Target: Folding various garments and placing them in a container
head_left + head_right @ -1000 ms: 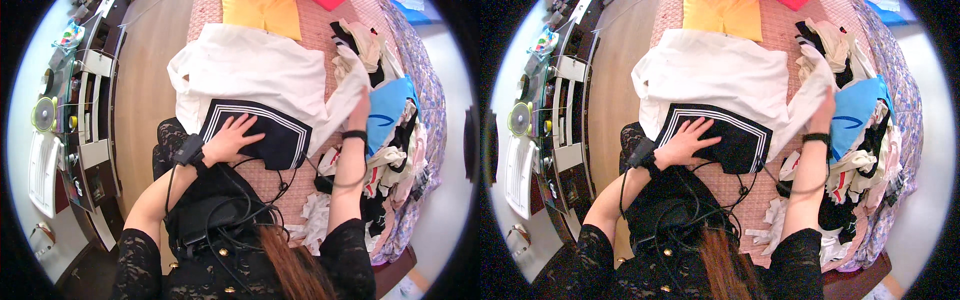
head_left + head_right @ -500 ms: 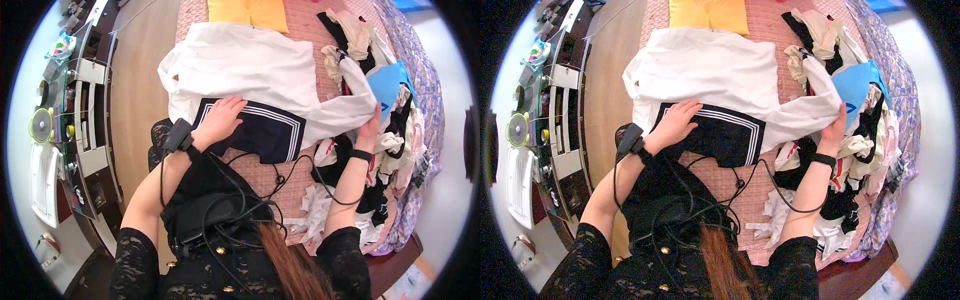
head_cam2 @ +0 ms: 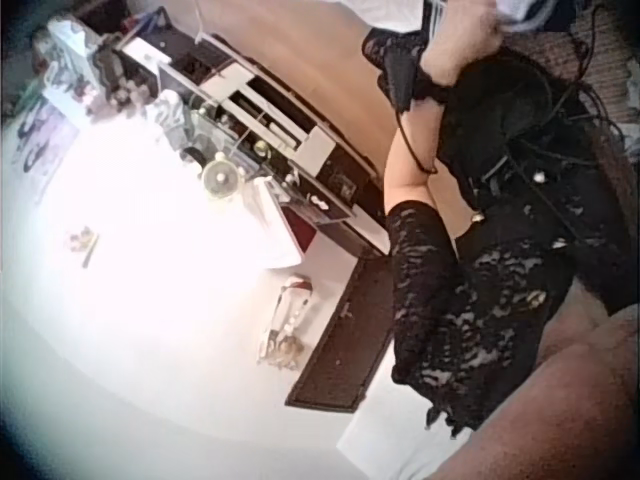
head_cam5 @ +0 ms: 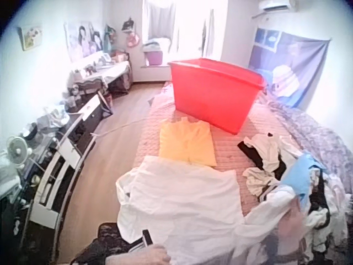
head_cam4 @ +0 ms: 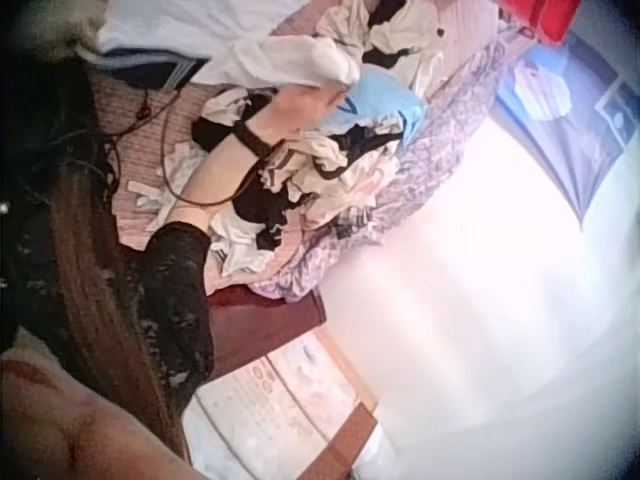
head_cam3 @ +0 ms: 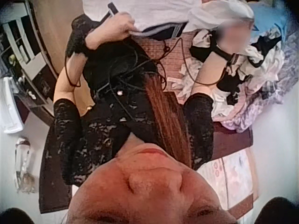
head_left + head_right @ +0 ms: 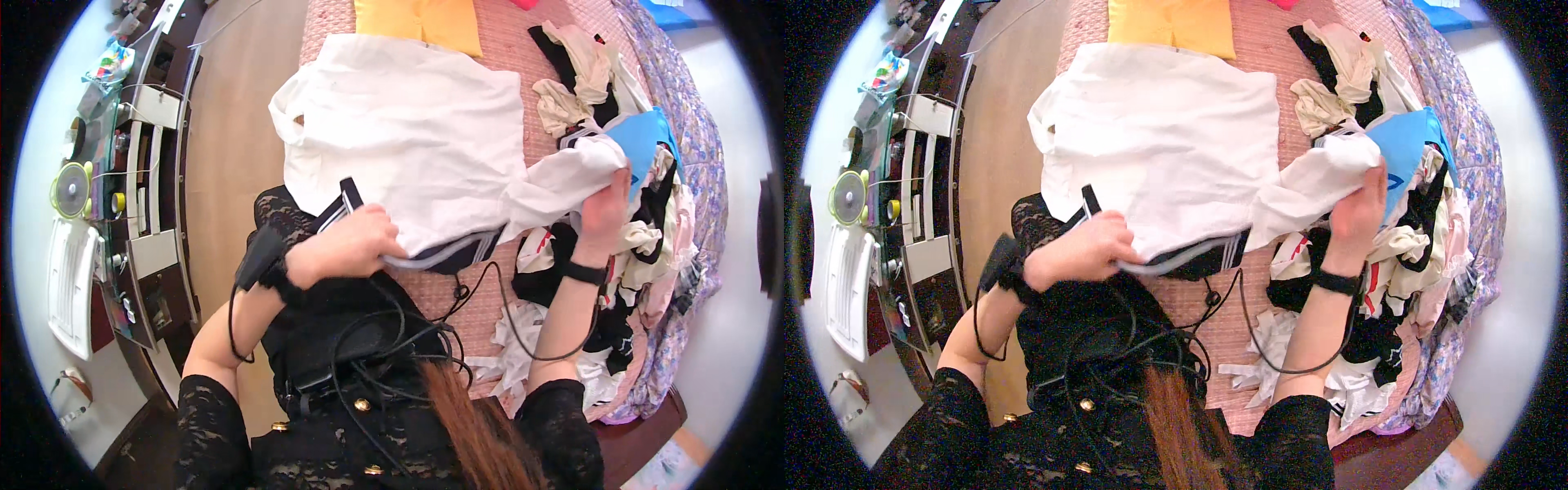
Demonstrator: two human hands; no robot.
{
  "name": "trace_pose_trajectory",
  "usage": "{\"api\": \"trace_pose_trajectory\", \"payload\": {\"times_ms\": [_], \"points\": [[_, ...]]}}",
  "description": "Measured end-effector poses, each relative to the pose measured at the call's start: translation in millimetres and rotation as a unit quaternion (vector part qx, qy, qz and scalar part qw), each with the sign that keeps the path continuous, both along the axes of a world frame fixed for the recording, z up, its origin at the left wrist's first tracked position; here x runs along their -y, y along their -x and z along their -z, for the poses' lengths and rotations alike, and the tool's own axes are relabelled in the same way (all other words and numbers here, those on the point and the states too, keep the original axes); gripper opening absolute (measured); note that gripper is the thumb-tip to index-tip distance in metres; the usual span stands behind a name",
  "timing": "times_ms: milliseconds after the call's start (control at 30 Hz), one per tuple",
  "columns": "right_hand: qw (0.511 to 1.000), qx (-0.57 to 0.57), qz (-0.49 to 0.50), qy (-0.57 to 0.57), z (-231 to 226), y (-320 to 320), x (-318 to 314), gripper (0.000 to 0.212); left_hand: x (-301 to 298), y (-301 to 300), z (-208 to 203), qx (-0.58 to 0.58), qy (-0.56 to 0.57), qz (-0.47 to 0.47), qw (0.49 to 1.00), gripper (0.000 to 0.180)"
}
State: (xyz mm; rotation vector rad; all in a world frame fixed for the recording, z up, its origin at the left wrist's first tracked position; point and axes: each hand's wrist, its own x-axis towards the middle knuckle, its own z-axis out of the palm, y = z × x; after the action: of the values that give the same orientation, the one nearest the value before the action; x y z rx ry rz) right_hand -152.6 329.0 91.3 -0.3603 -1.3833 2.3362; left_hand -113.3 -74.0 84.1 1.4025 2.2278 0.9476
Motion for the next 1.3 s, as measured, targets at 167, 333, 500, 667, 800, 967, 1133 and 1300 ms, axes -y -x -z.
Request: {"api": "trace_pose_trajectory", "payload": {"times_ms": [167, 333, 500, 667, 800, 967, 1133, 1300], "points": [[0.954, -0.056, -0.234, -0.179, 24, -32, 110, 0.015, 13, -45, -33, 0.035, 0.023, 0.033, 0.999, 0.03], [0.603, -0.047, -0.531, -0.594, 44, -57, 174, 0.03, 21, -58, -40, 0.043, 0.044, 0.009, 0.998, 0.039], [0.648, -0.074, -0.494, -0.575, 59, -60, 177, 0.026, 19, -63, -41, 0.051, 0.081, 0.007, 0.995, 0.045], [0.713, -0.066, -0.384, -0.583, 55, -54, 187, 0.028, 33, -49, -47, 0.106, 0.033, -0.05, 0.993, 0.042], [0.711, -0.087, -0.41, -0.564, 39, -55, 193, 0.022, 58, -5, -26, 0.096, -0.057, -0.205, 0.972, 0.037], [0.683, -0.047, -0.611, -0.398, 26, -77, 199, 0.014, 71, 35, 44, -0.149, 0.094, -0.289, 0.941, 0.044], [0.668, -0.025, -0.626, -0.402, 22, -88, 192, 0.016, 68, 42, 83, -0.206, 0.072, -0.292, 0.931, 0.036], [0.674, -0.023, -0.622, -0.398, 15, -95, 188, 0.022, 71, 55, 54, -0.121, 0.043, -0.336, 0.933, 0.01]]}}
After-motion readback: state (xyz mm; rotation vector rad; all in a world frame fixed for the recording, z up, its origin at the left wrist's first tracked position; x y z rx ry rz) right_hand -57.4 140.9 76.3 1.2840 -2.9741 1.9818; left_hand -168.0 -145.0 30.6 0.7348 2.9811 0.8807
